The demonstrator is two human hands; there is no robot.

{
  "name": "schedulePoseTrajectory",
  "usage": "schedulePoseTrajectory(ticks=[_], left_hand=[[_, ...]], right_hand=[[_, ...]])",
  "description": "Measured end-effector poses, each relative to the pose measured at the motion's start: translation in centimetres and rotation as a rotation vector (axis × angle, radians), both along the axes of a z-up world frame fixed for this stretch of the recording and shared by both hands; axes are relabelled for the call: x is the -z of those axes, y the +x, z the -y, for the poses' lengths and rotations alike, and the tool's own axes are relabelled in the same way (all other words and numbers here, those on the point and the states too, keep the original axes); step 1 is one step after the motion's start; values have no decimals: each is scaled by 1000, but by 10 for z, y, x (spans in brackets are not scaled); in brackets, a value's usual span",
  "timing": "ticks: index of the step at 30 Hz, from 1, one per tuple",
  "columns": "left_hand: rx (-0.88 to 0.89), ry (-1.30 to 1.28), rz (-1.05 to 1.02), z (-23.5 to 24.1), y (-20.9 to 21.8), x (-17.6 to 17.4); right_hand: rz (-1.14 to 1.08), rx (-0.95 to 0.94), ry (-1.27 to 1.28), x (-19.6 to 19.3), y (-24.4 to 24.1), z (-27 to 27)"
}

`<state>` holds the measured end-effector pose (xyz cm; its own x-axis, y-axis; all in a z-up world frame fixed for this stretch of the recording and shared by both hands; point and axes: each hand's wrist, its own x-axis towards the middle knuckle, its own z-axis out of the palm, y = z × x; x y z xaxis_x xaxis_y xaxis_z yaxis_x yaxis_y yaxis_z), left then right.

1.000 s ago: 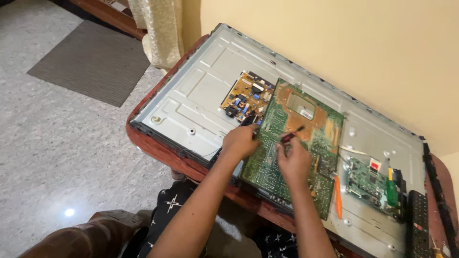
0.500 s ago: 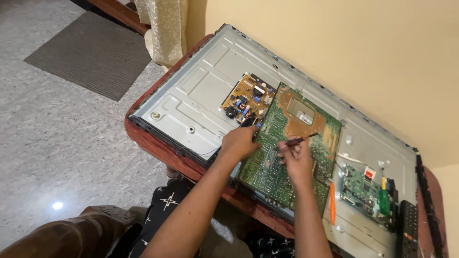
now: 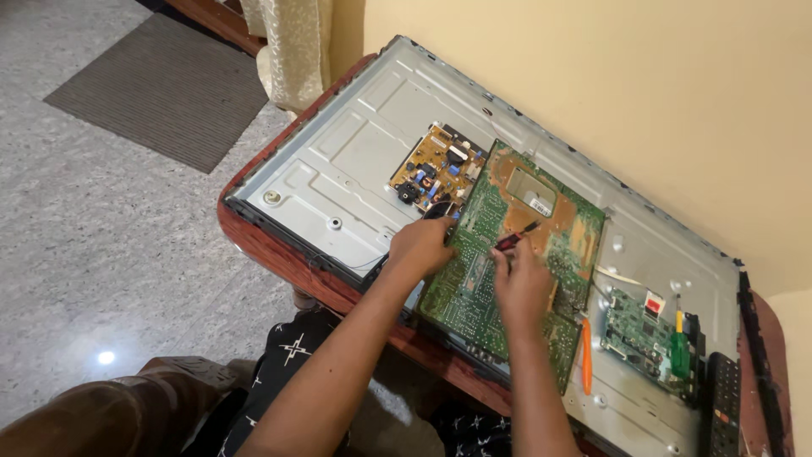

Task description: The person uses a small brush to clean a green circuit board placed on a disassembled TV chassis. They repeatedly brush different areas of the board, occasionally switching to a larger orange brush, and continue scrubbing the same regions throughout the clip.

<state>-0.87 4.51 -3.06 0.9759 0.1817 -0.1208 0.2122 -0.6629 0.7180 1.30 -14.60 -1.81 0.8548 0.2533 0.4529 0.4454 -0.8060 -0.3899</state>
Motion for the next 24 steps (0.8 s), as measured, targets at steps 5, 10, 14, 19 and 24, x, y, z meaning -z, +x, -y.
schedulePoseTrajectory(ticks=[5, 10, 14, 19, 24], left_hand=[[7, 10, -14, 1, 3, 7], [-10, 20, -12, 2, 6, 7], [-6, 22, 18, 1, 6, 12], [-13, 2, 3, 3, 7, 10], [-21, 4, 30, 2, 4, 10]], right_hand=[[-93, 65, -117, 0, -14, 0], [116, -41, -18, 6, -6, -7], [147, -17, -30, 13, -8, -4], [-15, 42, 72, 12, -9, -4], [82, -32, 99, 10, -10, -8]])
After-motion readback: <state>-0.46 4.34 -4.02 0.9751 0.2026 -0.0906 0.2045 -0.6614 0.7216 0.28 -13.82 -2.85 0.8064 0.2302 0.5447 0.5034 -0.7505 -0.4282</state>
